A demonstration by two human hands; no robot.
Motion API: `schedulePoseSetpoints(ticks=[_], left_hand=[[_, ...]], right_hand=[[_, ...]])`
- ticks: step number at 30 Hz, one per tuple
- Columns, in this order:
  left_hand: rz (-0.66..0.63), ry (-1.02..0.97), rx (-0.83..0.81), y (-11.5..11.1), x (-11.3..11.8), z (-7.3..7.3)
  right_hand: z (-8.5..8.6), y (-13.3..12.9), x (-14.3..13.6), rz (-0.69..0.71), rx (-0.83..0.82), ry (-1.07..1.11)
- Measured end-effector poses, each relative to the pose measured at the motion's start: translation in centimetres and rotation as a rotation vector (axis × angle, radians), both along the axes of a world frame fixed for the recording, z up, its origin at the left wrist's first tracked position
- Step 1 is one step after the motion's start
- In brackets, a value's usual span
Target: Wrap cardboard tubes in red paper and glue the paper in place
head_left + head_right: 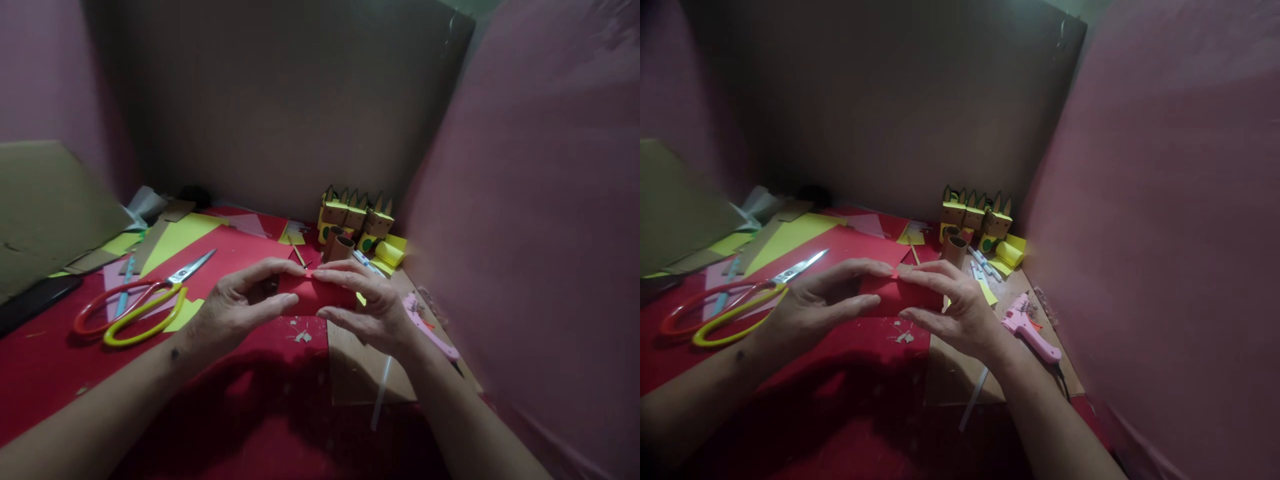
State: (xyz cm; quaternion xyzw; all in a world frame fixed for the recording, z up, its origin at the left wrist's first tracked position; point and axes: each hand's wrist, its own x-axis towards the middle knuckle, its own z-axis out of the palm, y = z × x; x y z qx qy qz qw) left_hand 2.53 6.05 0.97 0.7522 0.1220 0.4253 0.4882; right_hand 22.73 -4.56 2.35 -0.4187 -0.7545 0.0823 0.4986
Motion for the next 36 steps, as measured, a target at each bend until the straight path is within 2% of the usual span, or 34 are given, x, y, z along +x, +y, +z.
schedulePoseSetpoints(ticks=[6, 8, 10, 13, 15, 17, 22, 27, 31, 33, 36], left_hand=[[-0.084, 0.008, 0.007, 0.0, 0.1, -0.5], [-0.126, 0.011, -0.038, 0.2, 0.2, -0.6], [-0.17, -0.011, -0.149, 0.5, 0.2, -0.6], [-0.183, -0.051, -0.411, 0.9, 0.3, -0.6], [-0.189, -0.024, -0.579, 1.1, 0.4, -0.5], [-0.227, 0.027, -0.675, 1.0, 0.6, -0.3], [-0.234, 0.095, -0.662, 0.6, 0.8, 0.3], [-0.23, 0.14, -0.529, 0.8, 0.5, 0.5], [-0.145, 0.201, -0.419, 0.8, 0.2, 0.5], [-0.096, 0.234, -0.347, 0.7, 0.2, 0.6], [-0.043, 0.285, -0.232, 0.4, 0.1, 0.7]], right_hand=[[-0.3, 0.1, 0.4, 0.016, 0.028, -0.015], [-0.4, 0.0, 0.3, -0.01, 0.063, -0.035], [-0.6, -0.1, 0.2, -0.057, 0.116, -0.069], [-0.9, -0.2, 0.0, -0.136, 0.196, -0.138], [-1.2, -0.2, -0.2, -0.181, 0.249, -0.198], [-1.4, -0.1, -0.4, -0.21, 0.294, -0.256], [-1.9, 0.0, -0.8, -0.221, 0.334, -0.317], [-2.2, 0.2, -0.9, -0.224, 0.326, -0.288], [-2.1, 0.0, -1.0, -0.173, 0.215, -0.169], [-1.4, -0.3, -1.2, -0.132, 0.027, 0.006], [0.0, -0.5, -1.6, -0.118, -0.36, 0.299]])
